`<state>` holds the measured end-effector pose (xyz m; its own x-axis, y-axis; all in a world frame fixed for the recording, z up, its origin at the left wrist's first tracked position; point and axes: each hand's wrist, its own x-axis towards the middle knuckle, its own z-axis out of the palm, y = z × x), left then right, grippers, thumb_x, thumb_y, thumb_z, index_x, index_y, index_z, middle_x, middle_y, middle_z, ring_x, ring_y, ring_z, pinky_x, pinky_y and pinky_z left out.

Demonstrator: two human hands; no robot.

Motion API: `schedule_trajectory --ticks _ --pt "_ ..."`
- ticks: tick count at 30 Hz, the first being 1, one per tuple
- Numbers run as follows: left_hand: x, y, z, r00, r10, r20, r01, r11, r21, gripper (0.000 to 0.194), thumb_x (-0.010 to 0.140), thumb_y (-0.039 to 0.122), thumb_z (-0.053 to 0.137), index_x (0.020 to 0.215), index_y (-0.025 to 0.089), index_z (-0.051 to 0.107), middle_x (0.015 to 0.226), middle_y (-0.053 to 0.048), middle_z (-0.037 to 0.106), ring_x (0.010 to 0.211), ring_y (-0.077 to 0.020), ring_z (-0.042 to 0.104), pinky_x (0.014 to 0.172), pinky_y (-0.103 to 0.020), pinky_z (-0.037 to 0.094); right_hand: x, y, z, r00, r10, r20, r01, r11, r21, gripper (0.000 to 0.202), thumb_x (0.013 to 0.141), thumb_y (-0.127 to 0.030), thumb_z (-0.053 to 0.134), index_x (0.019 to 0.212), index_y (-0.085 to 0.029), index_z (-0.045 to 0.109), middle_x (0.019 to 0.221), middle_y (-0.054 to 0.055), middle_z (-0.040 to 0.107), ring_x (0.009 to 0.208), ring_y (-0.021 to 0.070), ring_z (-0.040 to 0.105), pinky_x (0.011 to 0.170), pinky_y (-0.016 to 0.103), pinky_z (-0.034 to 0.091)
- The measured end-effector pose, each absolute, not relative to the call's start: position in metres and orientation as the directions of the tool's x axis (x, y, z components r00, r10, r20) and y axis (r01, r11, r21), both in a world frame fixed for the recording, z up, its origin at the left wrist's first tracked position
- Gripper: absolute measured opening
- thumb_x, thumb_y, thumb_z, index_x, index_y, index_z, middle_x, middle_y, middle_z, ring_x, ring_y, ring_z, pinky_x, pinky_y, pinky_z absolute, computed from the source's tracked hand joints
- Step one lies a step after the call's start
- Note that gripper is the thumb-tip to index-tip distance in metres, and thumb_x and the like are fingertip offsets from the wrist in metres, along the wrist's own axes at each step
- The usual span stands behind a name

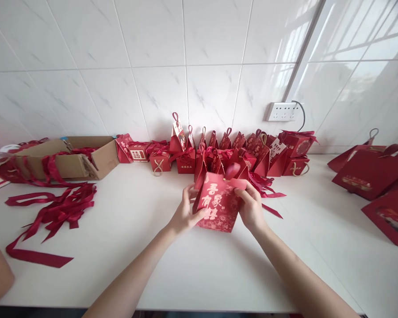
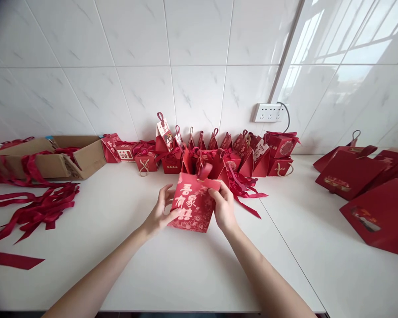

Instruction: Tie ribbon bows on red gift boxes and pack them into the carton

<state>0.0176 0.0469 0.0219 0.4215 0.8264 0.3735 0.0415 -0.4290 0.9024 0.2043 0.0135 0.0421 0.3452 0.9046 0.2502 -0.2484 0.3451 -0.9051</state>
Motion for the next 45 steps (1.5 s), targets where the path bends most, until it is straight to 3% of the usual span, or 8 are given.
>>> schedule_trajectory --ticks 6,10,16,21,25,38,41,45 --pt "0.023 0.046 0.019 0.485 0.842 0.233 -0.064 -0.232 0.971 0.068 0.072 0.040 0.069 0.127 0.025 0.032 0.126 -0.013 0.053 0.109 -0.0257 0.059 0.091 -0.042 0.049 0.215 0.028 0.036 0.439 0.874 0.207 -0.427 0.406 -0.808 0.011 0.069 -0.028 0.061 0.074 -0.022 0.054 0.074 0.000 0.059 0.064 0.0151 0.054 0.059 0.028 0.042" --pt "0.021 0.042 0.021 0.263 0.821 0.507 0.032 -0.532 0.846 0.073 0.066 0.032 0.075 0.127 0.023 0.035 0.128 -0.014 0.052 0.118 -0.0270 0.053 0.097 -0.043 0.046 0.213 0.030 0.034 0.360 0.909 0.209 -0.500 0.377 -0.780 0.014 0.062 -0.027 0.059 0.074 -0.025 0.053 0.075 0.000 0.062 0.066 0.0169 0.056 0.063 0.031 0.046" --pt "0.016 0.041 0.021 0.294 0.624 0.724 0.134 -0.777 0.616 0.076 0.064 0.031 0.079 0.128 0.022 0.039 0.128 -0.016 0.054 0.119 -0.0283 0.052 0.098 -0.043 0.045 0.212 0.026 0.039 0.216 0.962 0.167 -0.584 0.264 -0.768 0.028 0.069 -0.038 0.058 0.095 -0.027 0.054 0.092 0.003 0.069 0.083 0.0225 0.064 0.072 0.039 0.052" --pt "0.017 0.042 0.029 0.158 0.824 0.544 -0.069 -0.540 0.839 0.073 0.061 0.046 0.078 0.121 0.022 0.043 0.095 -0.007 0.064 0.068 -0.0180 0.067 0.057 -0.029 0.056 0.212 0.033 0.028 0.227 0.974 -0.006 -0.527 0.118 -0.842 0.023 0.071 -0.039 0.068 0.081 -0.020 0.058 0.072 0.002 0.067 0.059 0.0152 0.062 0.054 0.027 0.055" --pt "0.017 0.039 0.041 0.171 0.932 0.321 -0.146 -0.298 0.943 0.054 0.072 0.045 0.069 0.115 0.020 0.047 0.061 0.008 0.054 0.032 -0.0080 0.051 0.031 -0.019 0.040 0.210 0.038 0.019 0.213 0.963 -0.167 -0.516 -0.034 -0.856 0.021 0.075 -0.035 0.066 0.076 -0.015 0.061 0.053 0.000 0.062 0.038 0.0100 0.054 0.036 0.019 0.050" --pt "0.019 0.034 0.047 0.184 0.949 0.255 -0.215 -0.215 0.953 0.049 0.074 0.048 0.066 0.106 0.018 0.045 0.051 0.008 0.053 0.037 -0.0115 0.054 0.031 -0.019 0.041 0.200 0.032 0.028 0.239 0.936 -0.257 -0.528 -0.097 -0.844 0.025 0.088 -0.033 0.050 0.073 -0.015 0.059 0.048 -0.001 0.062 0.034 0.0104 0.055 0.030 0.018 0.048" --pt "0.021 0.037 0.043 0.200 0.949 0.244 -0.262 -0.189 0.946 0.066 0.069 0.057 0.065 0.118 0.019 0.040 0.081 -0.002 0.064 0.057 -0.0154 0.063 0.041 -0.024 0.050 0.199 0.027 0.030 0.312 0.933 -0.179 -0.497 0.000 -0.868 0.024 0.085 -0.036 0.054 0.078 -0.015 0.062 0.060 0.001 0.067 0.046 0.0118 0.062 0.040 0.020 0.055" --pt "0.022 0.042 0.038 0.289 0.944 0.160 -0.345 -0.053 0.937 0.069 0.065 0.055 0.070 0.119 0.021 0.043 0.120 -0.011 0.056 0.101 -0.0238 0.060 0.071 -0.030 0.055 0.197 0.015 0.037 0.483 0.871 0.084 -0.220 0.214 -0.952 0.033 0.079 -0.047 0.059 0.065 -0.017 0.059 0.063 0.002 0.066 0.055 0.0162 0.065 0.043 0.024 0.056"
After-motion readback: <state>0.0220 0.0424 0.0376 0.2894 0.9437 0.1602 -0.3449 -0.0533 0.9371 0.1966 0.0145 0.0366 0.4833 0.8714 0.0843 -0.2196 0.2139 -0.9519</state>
